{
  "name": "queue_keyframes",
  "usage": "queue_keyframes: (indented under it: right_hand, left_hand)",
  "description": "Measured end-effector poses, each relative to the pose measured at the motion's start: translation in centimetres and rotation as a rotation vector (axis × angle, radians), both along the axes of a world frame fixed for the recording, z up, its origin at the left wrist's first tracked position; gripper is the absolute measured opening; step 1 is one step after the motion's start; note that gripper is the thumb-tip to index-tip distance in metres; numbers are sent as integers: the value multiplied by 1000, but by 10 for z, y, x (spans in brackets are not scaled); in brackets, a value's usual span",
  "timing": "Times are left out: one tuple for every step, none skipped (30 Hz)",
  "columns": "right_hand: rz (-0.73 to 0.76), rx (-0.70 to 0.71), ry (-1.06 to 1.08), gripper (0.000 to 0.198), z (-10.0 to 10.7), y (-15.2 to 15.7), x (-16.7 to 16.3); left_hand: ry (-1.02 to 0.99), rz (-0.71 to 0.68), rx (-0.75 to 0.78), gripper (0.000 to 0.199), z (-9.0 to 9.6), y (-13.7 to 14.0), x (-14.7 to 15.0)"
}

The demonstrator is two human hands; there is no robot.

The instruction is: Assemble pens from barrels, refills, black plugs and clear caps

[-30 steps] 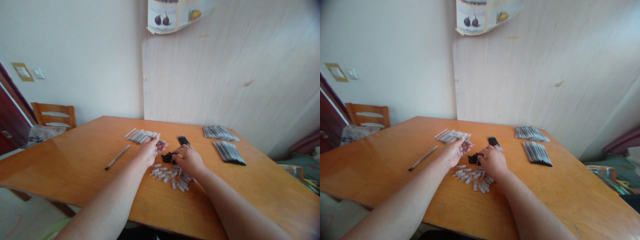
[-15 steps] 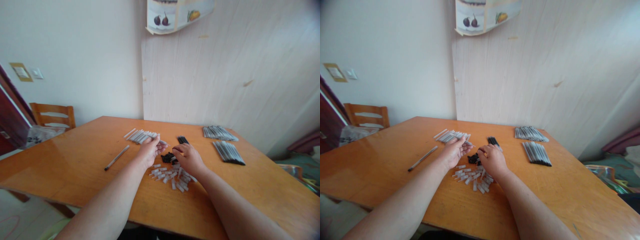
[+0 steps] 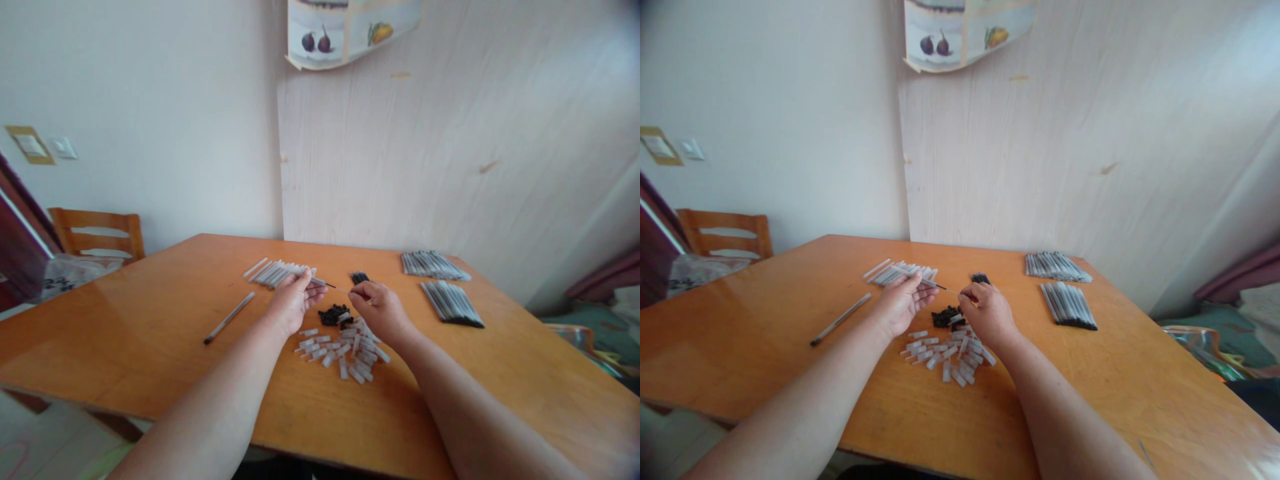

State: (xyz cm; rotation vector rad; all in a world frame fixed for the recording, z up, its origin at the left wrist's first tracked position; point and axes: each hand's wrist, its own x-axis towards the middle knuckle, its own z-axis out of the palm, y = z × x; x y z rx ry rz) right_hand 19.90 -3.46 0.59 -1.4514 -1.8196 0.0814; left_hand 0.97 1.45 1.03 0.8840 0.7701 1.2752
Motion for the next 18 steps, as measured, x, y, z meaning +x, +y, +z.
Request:
queue_keyframes:
  right_hand:
    - [-3,0,-2,20,0,1,3]
    - [-4,-2,-8,19,0,2,6]
    - [-2,-5,-16,19,0,3,9]
    - [2,-8,-26,19,0,4,11]
    - [6,-12,-36,20,0,4,13]
    - [7,-17,-44,20,0,5,16]
    - [4,-22,-49,20,0,5,18]
    - [-5,-26,-53,20,1,6,20]
    - [-21,-33,-55,21,1,6,23]
    - [-52,-39,-55,22,1,7,26]
    - [-94,-47,-54,23,2,8,29]
    - [-146,-58,-52,24,2,8,33]
    - [-206,-71,-48,25,2,9,38]
    - [-269,-89,-43,26,2,9,42]
    - [-330,-108,-41,26,2,10,46]
    - [-380,-132,-44,27,2,10,50]
    - [-425,-161,-51,28,1,11,54]
    - [-466,-197,-63,29,1,11,57]
  left_hand:
    - [-16,26,0,20,1,2,-3]
    - [-34,52,2,19,3,5,-6]
    - [-52,82,6,19,4,7,-9]
    - [-67,114,12,18,6,10,-13]
    - [-78,148,22,18,7,12,-16]
    - [-86,182,29,17,9,14,-19]
    - [-91,213,34,17,10,15,-22]
    - [-92,240,36,17,11,16,-24]
    - [-91,261,33,16,12,17,-26]
    - [-85,274,30,16,12,18,-27]
    - [-74,280,25,15,12,19,-27]
    - [-59,282,20,14,11,19,-28]
    - [-40,278,16,13,10,20,-27]
    - [-16,271,12,13,9,20,-27]
    - [9,260,10,13,8,20,-26]
    - [33,249,10,14,6,20,-26]
    - [56,240,9,14,5,20,-25]
    - [78,233,6,15,3,20,-25]
